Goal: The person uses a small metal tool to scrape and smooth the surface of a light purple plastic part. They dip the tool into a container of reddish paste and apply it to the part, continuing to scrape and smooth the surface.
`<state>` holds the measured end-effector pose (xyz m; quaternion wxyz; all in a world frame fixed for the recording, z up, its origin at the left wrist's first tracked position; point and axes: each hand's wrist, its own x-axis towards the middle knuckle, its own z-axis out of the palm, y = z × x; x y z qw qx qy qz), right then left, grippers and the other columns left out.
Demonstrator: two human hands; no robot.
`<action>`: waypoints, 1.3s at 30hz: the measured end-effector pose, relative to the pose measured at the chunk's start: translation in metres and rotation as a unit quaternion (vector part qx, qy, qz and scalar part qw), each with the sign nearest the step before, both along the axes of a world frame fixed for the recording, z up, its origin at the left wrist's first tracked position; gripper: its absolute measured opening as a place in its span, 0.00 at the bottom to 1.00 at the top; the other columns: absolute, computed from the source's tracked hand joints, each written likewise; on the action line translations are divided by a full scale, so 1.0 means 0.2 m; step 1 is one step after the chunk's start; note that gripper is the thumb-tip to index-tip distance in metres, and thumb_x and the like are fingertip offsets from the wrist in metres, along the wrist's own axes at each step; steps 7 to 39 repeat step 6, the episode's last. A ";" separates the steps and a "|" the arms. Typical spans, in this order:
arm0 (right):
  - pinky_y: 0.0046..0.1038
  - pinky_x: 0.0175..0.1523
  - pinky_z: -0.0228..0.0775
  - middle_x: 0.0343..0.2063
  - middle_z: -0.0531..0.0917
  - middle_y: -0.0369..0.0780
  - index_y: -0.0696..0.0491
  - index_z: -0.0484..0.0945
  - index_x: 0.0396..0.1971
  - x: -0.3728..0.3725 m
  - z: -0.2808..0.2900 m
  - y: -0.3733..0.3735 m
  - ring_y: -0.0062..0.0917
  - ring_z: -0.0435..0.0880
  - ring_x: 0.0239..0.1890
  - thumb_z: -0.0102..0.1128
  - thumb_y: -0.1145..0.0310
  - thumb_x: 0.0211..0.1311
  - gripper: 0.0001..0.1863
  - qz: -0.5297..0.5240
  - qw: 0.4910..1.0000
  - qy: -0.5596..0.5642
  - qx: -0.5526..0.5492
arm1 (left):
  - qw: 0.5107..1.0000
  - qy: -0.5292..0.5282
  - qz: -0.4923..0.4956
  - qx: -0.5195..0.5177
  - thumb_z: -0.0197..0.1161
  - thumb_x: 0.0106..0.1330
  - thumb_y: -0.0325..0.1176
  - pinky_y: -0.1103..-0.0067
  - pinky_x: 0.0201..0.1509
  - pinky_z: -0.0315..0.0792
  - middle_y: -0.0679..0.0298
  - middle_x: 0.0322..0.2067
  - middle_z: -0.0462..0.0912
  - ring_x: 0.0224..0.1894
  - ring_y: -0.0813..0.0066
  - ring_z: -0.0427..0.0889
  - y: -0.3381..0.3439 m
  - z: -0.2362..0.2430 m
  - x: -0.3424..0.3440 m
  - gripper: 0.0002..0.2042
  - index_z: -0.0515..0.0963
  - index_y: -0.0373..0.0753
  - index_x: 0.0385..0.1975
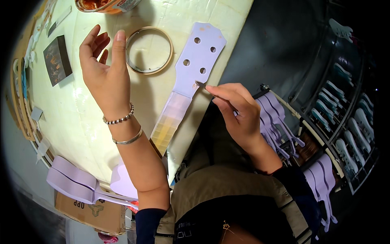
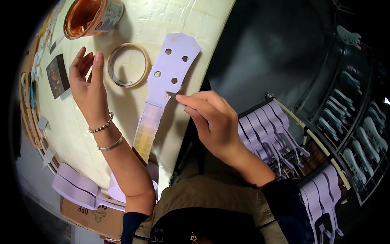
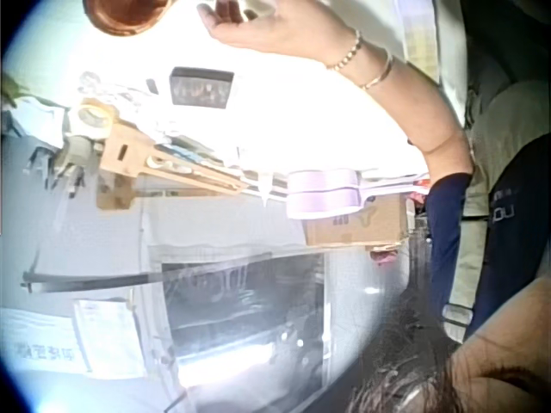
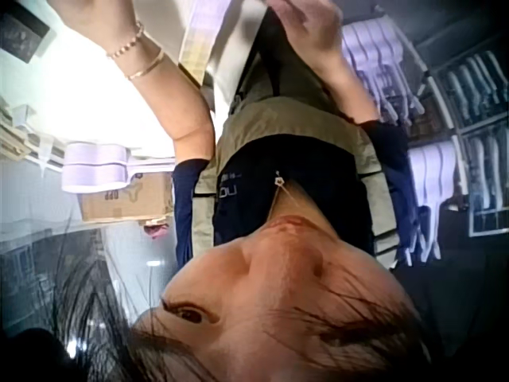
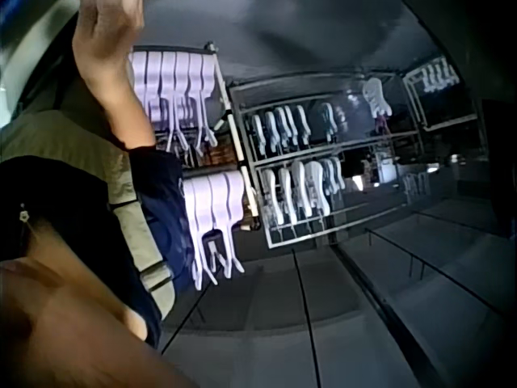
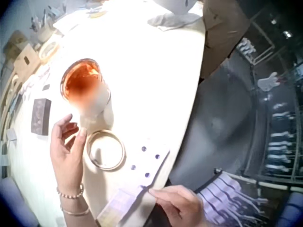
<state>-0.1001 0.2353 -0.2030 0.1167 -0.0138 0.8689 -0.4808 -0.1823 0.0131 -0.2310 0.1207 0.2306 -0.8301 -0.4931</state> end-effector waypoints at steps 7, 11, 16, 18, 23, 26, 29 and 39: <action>0.28 0.37 0.73 0.32 0.81 0.37 0.45 0.83 0.44 -0.02 -0.01 -0.03 0.31 0.80 0.32 0.61 0.77 0.56 0.16 0.015 0.998 0.042 0.049 | 1.000 -0.002 0.004 -0.001 0.70 0.58 0.44 0.76 0.50 0.72 0.56 0.45 0.79 0.47 0.68 0.78 -0.01 0.00 -0.01 0.26 0.74 0.33 0.52; 0.28 0.37 0.73 0.32 0.81 0.37 0.45 0.83 0.44 -0.02 -0.01 -0.03 0.31 0.80 0.32 0.61 0.77 0.56 0.16 0.015 0.998 0.042 0.049 | 1.000 -0.002 0.004 -0.001 0.70 0.58 0.44 0.76 0.50 0.72 0.56 0.45 0.79 0.47 0.68 0.78 -0.01 0.00 -0.01 0.26 0.74 0.33 0.52; 0.28 0.37 0.73 0.32 0.81 0.37 0.45 0.83 0.44 -0.02 -0.01 -0.03 0.31 0.80 0.32 0.61 0.77 0.56 0.16 0.015 0.998 0.042 0.049 | 1.000 -0.002 0.004 -0.001 0.70 0.58 0.44 0.76 0.50 0.72 0.56 0.45 0.79 0.47 0.68 0.78 -0.01 0.00 -0.01 0.26 0.74 0.33 0.52; 0.28 0.37 0.73 0.32 0.81 0.37 0.45 0.83 0.44 -0.02 -0.01 -0.03 0.31 0.80 0.32 0.61 0.77 0.56 0.16 0.015 0.998 0.042 0.049 | 1.000 -0.002 0.004 -0.001 0.70 0.58 0.44 0.76 0.50 0.72 0.56 0.45 0.79 0.47 0.68 0.78 -0.01 0.00 -0.01 0.26 0.74 0.33 0.52; 0.28 0.37 0.73 0.32 0.81 0.37 0.45 0.83 0.44 -0.02 -0.01 -0.03 0.31 0.80 0.32 0.61 0.77 0.56 0.16 0.015 0.998 0.042 0.049 | 1.000 -0.002 0.004 -0.001 0.70 0.58 0.44 0.76 0.50 0.72 0.56 0.45 0.79 0.47 0.68 0.78 -0.01 0.00 -0.01 0.26 0.74 0.33 0.52; 0.28 0.37 0.73 0.32 0.81 0.37 0.45 0.83 0.44 -0.02 -0.01 -0.03 0.31 0.80 0.32 0.61 0.77 0.56 0.16 0.015 0.998 0.042 0.049 | 1.000 -0.002 0.004 -0.001 0.70 0.58 0.44 0.76 0.50 0.72 0.56 0.45 0.79 0.47 0.68 0.78 -0.01 0.00 -0.01 0.26 0.74 0.33 0.52; 0.28 0.37 0.73 0.32 0.81 0.37 0.45 0.83 0.44 -0.02 -0.01 -0.03 0.31 0.80 0.32 0.61 0.77 0.56 0.16 0.015 0.998 0.042 0.049 | 1.000 -0.002 0.004 -0.001 0.70 0.58 0.44 0.76 0.50 0.72 0.56 0.45 0.79 0.47 0.68 0.78 -0.01 0.00 -0.01 0.26 0.74 0.33 0.52; 0.28 0.37 0.73 0.32 0.81 0.37 0.45 0.83 0.44 -0.02 -0.01 -0.03 0.31 0.80 0.32 0.61 0.77 0.56 0.16 0.015 0.998 0.042 0.049 | 1.000 -0.002 0.004 -0.001 0.70 0.58 0.44 0.76 0.50 0.72 0.56 0.45 0.79 0.47 0.68 0.78 -0.01 0.00 -0.01 0.26 0.74 0.33 0.52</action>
